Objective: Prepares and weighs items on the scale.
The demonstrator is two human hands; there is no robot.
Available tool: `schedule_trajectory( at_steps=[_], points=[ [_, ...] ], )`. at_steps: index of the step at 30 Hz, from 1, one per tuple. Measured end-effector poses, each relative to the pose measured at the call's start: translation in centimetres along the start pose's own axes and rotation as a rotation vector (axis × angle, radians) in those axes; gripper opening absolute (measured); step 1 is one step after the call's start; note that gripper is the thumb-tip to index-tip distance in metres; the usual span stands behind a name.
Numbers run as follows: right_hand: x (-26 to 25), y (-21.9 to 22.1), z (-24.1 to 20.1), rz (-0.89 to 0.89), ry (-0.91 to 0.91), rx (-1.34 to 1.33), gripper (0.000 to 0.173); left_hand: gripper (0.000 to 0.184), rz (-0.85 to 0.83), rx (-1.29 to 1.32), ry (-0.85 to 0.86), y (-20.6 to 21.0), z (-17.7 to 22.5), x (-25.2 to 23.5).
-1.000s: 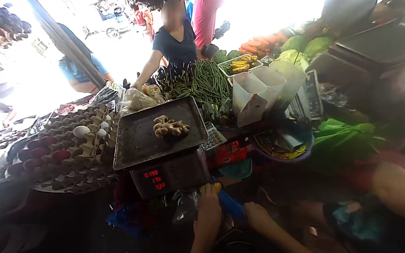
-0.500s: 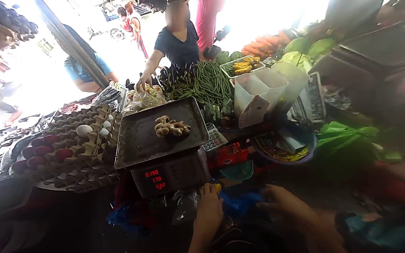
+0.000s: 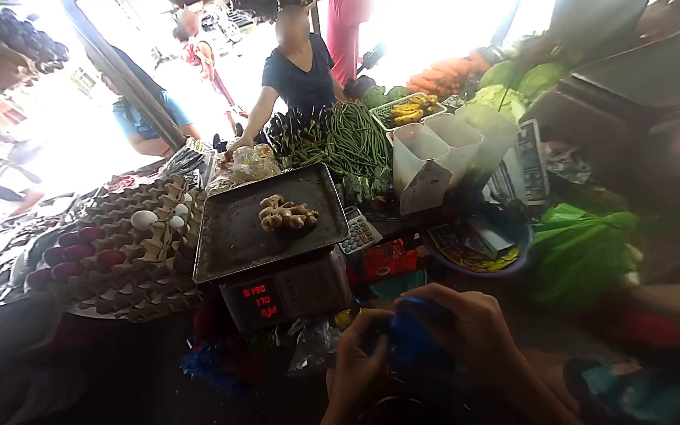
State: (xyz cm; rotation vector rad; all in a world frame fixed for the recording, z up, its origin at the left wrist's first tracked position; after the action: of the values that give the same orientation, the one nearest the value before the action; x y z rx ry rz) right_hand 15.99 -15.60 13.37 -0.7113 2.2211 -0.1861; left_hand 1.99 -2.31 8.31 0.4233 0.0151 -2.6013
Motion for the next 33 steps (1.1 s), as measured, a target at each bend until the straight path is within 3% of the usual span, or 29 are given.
schedule_trajectory(
  at_steps=[3,4,7,8,12,16,19,21,22,24,28,33],
  points=[
    [-0.2,0.8,0.7,0.074,0.106,0.132,0.024,0.019,0.161,0.103,-0.148,-1.3,0.0,-0.2],
    [-0.1,1.2,1.0,0.051,0.122,0.172,0.026,0.025,0.186,0.113,-0.164,-1.5,-0.2,-0.2],
    [0.9,3.1,1.4,-0.166,0.034,0.18,0.027,0.068,0.035,0.062,-0.034,-1.3,-0.6,0.1],
    [1.3,3.8,1.3,-0.232,-0.004,0.137,0.028,0.072,-0.005,0.05,0.005,-1.1,-0.6,0.2],
    [1.5,4.3,1.4,-0.267,-0.002,-0.028,0.028,0.033,0.039,0.067,0.01,-0.7,-1.2,0.9],
    [1.1,2.7,2.3,-0.167,0.115,-0.071,0.024,0.022,0.076,0.04,-0.086,-2.3,-2.0,1.4],
    [1.5,3.1,3.0,-0.109,0.188,-0.092,0.025,0.023,0.129,0.553,-0.18,-3.2,-3.0,1.8],
    [1.9,3.8,3.0,-0.059,0.241,-0.101,0.025,0.05,0.087,0.921,-0.247,-3.0,-3.4,1.8],
    [2.0,4.0,3.0,-0.043,0.275,-0.1,0.026,0.059,0.059,0.967,-0.281,-2.8,-3.5,2.2],
    [1.8,4.2,3.3,-0.021,0.317,-0.069,0.026,0.044,0.121,0.788,-0.342,-2.2,-3.2,3.5],
    [1.7,3.6,4.6,-0.007,0.313,0.019,0.025,0.045,0.237,0.395,-0.447,-1.5,-3.0,2.6],
    [2.1,3.7,5.3,-0.046,0.299,0.245,0.036,0.011,0.482,0.345,-0.517,-1.6,-3.8,2.4]
  ],
)
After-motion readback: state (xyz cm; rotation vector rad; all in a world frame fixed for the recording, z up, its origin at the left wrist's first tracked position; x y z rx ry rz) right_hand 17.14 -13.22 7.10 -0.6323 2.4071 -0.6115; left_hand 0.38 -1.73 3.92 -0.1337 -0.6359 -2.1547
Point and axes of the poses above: each hand's wrist, its own x-axis away from the middle knuckle, its own y-axis out of the palm, z = x × y, the point moved 2 cm from there along -x, towards the middle knuckle, and after that the axes turned 4 degrees about z, right-handed, at the moved point
